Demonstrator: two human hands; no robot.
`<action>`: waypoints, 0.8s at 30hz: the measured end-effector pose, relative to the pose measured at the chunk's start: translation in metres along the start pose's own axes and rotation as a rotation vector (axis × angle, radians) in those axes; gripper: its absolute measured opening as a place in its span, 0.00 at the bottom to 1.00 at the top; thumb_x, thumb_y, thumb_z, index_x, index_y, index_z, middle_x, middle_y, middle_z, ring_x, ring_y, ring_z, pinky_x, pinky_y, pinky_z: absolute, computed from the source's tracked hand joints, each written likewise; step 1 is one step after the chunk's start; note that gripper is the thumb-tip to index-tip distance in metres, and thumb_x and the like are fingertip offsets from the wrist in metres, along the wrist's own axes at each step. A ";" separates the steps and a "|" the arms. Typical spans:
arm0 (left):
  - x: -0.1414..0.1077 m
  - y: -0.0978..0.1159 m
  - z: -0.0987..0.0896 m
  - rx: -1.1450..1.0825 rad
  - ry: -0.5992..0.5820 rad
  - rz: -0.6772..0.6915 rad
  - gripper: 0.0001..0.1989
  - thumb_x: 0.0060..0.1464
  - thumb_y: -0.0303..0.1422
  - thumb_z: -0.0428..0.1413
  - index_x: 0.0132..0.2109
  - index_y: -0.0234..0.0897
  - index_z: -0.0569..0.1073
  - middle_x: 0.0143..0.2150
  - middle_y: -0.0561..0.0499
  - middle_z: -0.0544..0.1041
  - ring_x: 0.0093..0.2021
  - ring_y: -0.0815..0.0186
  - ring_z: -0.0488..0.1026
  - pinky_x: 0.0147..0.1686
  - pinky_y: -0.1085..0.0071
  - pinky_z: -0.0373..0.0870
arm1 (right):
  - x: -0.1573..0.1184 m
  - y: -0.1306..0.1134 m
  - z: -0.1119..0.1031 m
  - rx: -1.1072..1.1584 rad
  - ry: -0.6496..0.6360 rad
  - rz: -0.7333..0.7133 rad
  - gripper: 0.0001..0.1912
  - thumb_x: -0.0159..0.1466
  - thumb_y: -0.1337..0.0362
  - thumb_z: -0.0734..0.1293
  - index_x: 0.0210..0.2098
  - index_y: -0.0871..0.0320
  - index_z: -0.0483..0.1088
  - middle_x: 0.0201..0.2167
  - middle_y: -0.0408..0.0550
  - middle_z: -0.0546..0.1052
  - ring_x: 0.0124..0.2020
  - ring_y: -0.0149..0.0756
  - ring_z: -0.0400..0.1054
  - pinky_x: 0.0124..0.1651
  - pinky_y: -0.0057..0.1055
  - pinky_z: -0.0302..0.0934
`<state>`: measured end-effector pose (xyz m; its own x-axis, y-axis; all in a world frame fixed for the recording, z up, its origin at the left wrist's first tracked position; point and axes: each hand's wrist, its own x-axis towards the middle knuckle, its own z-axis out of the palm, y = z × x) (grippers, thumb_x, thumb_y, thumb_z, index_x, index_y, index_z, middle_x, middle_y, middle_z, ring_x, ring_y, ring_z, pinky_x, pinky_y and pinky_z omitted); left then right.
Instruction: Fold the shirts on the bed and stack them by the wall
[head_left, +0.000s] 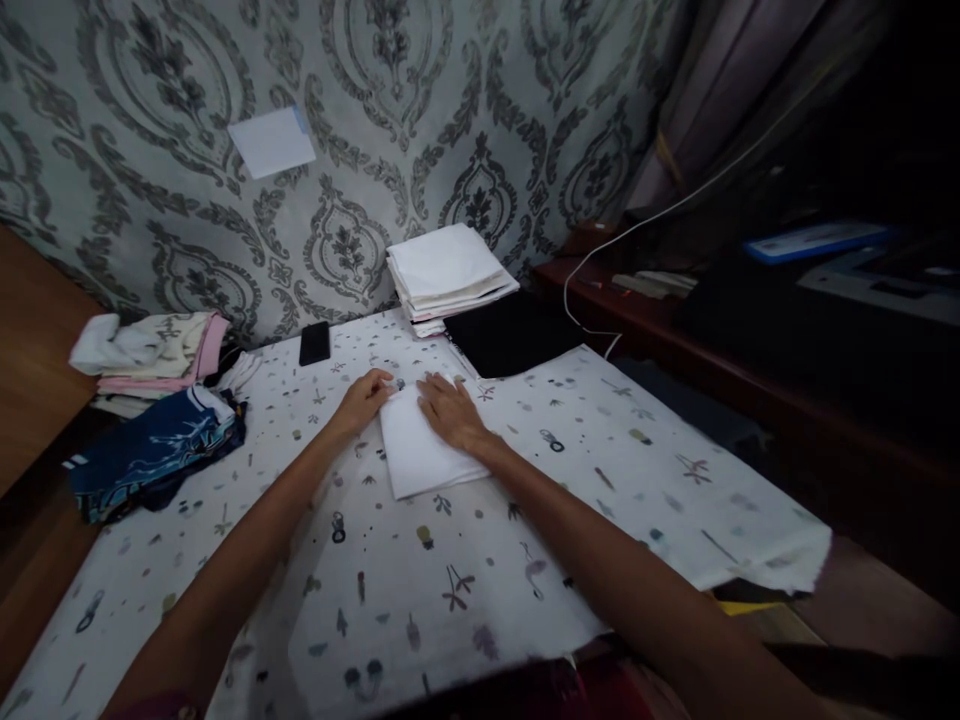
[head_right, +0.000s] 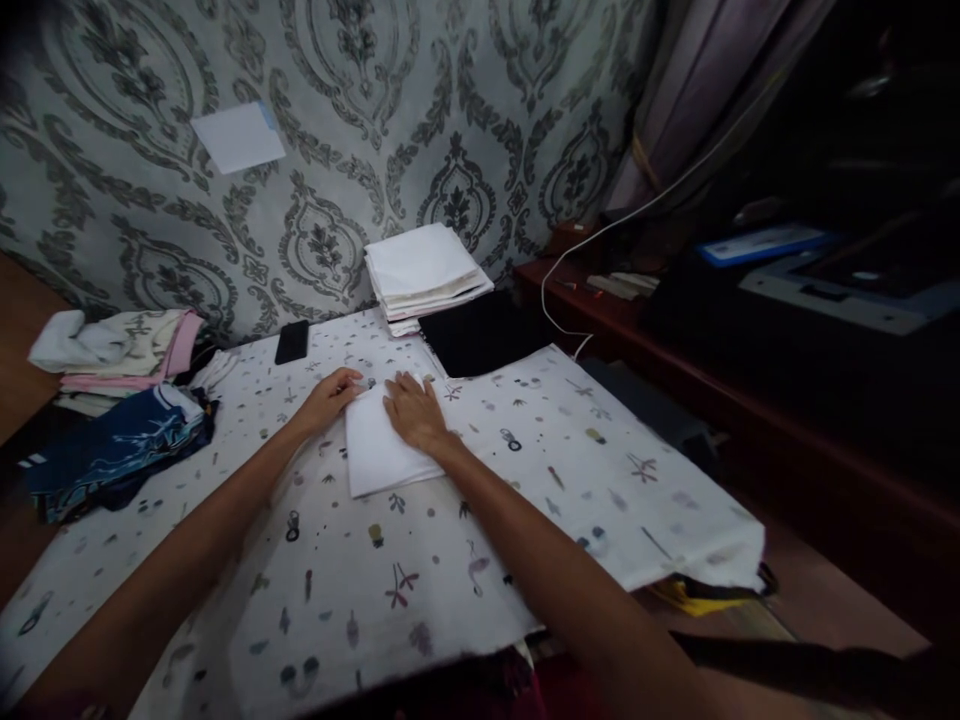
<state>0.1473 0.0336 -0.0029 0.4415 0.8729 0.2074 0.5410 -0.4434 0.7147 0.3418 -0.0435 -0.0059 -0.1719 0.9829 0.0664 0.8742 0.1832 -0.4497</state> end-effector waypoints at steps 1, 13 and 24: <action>0.001 0.000 0.001 0.024 -0.001 0.008 0.11 0.57 0.34 0.52 0.46 0.37 0.72 0.29 0.56 0.70 0.29 0.68 0.66 0.32 0.72 0.62 | 0.000 0.000 0.000 -0.004 -0.001 -0.001 0.27 0.74 0.61 0.50 0.68 0.63 0.57 0.71 0.56 0.56 0.73 0.41 0.43 0.72 0.47 0.35; 0.008 0.009 0.013 0.377 0.036 -0.054 0.07 0.62 0.33 0.51 0.41 0.39 0.73 0.32 0.49 0.75 0.38 0.58 0.72 0.44 0.63 0.63 | 0.001 -0.001 0.005 -0.058 0.004 -0.015 0.26 0.73 0.62 0.51 0.67 0.63 0.59 0.70 0.58 0.58 0.73 0.43 0.44 0.71 0.50 0.36; -0.089 0.069 0.043 0.554 -0.026 0.169 0.26 0.65 0.43 0.47 0.65 0.35 0.60 0.67 0.35 0.63 0.69 0.49 0.56 0.67 0.44 0.45 | -0.003 -0.004 0.000 -0.041 -0.020 -0.014 0.25 0.73 0.65 0.50 0.66 0.64 0.59 0.70 0.58 0.58 0.73 0.43 0.44 0.71 0.49 0.36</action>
<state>0.1756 -0.0834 -0.0008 0.5680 0.7785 0.2670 0.7522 -0.6227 0.2155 0.3385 -0.0477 -0.0039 -0.1931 0.9796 0.0549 0.8894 0.1984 -0.4118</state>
